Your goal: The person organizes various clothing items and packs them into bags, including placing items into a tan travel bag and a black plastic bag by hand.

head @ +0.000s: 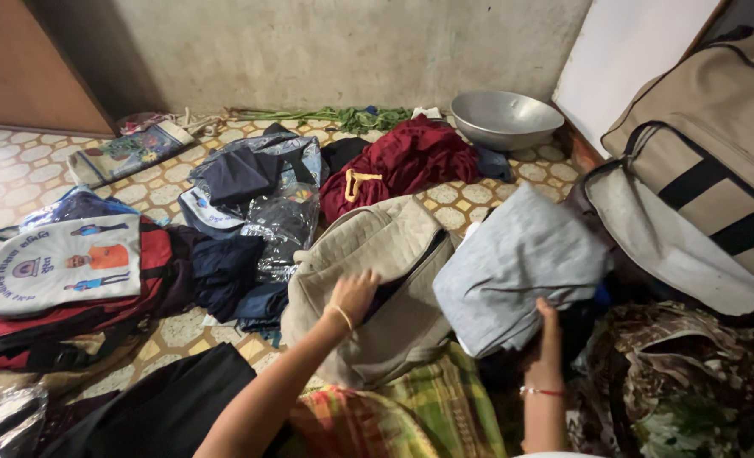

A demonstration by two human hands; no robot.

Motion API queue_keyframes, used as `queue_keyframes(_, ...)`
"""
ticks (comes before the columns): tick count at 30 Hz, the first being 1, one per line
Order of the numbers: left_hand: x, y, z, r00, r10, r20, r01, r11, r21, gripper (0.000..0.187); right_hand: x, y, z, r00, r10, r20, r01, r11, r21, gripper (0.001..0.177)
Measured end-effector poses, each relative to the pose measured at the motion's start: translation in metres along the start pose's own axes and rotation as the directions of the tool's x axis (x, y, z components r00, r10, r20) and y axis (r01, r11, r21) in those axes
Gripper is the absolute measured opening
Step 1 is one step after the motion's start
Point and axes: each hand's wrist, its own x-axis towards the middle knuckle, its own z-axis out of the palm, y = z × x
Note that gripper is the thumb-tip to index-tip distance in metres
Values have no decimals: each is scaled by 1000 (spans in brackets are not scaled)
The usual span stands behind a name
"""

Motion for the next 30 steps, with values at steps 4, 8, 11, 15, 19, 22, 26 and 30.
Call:
queue_keyframes(4,12,-36,-57,915,88,-393,-84,996,28,22,-18,-32,1,994,-54,97,47,996,69,64)
queue_keyframes(8,6,-53,-81,963,22,-267,-10,999,46,18,-22,-45,-5,989,-131,72,128,991,51,66)
queue_keyframes(11,6,-47,-75,946,-58,-318,109,984,144,19,-13,-34,-7,984,-167,69,161,984,76,65)
queue_keyframes(15,26,-34,-65,914,-186,-361,186,982,-35,27,-2,-4,-10,989,-149,24,148,989,22,67)
queue_keyframes(19,49,-36,-62,881,-155,-446,154,987,-39,28,29,67,-15,768,-582,267,640,679,-359,60)
queue_keyframes(22,57,-36,-61,890,-176,-421,131,982,-133,31,46,133,13,970,-187,154,224,935,-273,55)
queue_keyframes(26,52,-58,-49,931,-301,-208,251,940,-233,24,33,156,60,861,-100,499,435,655,-618,50)
queue_keyframes(30,36,-99,-28,936,-315,-159,265,925,-273,34,70,153,76,758,168,630,336,728,-598,42)
